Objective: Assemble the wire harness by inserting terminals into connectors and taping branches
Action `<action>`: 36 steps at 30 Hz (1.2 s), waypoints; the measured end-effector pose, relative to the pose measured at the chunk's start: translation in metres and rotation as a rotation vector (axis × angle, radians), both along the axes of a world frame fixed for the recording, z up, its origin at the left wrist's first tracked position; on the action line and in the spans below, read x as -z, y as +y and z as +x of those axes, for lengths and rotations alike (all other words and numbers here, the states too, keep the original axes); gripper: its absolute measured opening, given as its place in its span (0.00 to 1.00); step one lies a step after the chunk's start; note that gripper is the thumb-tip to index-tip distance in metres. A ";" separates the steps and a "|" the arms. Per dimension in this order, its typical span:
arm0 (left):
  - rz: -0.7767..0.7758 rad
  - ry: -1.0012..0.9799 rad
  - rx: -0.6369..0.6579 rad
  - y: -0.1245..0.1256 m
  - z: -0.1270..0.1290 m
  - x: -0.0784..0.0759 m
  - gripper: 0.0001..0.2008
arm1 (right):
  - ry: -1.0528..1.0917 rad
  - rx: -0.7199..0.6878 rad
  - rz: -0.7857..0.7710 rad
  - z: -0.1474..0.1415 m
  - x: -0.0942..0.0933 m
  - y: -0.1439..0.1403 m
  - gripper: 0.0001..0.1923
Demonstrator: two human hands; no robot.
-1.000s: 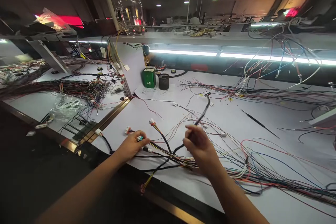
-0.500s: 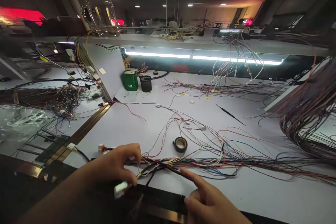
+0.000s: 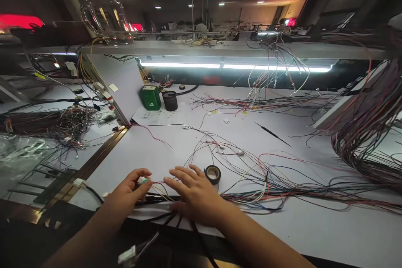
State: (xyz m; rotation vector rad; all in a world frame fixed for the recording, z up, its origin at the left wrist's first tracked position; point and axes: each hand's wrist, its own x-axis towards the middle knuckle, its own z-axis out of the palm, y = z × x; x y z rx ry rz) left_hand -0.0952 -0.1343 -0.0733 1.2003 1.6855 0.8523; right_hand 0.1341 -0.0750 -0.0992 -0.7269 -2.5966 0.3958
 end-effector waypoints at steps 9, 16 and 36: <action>0.405 -0.081 0.142 0.036 0.014 -0.045 0.07 | 0.086 0.527 0.084 0.079 0.011 0.158 0.19; 0.359 0.475 0.610 0.013 0.002 -0.031 0.08 | 0.007 0.342 0.054 0.074 0.020 0.179 0.28; -0.106 -0.178 -0.241 0.015 -0.027 0.033 0.05 | -0.420 0.012 0.214 0.186 -0.005 0.078 0.16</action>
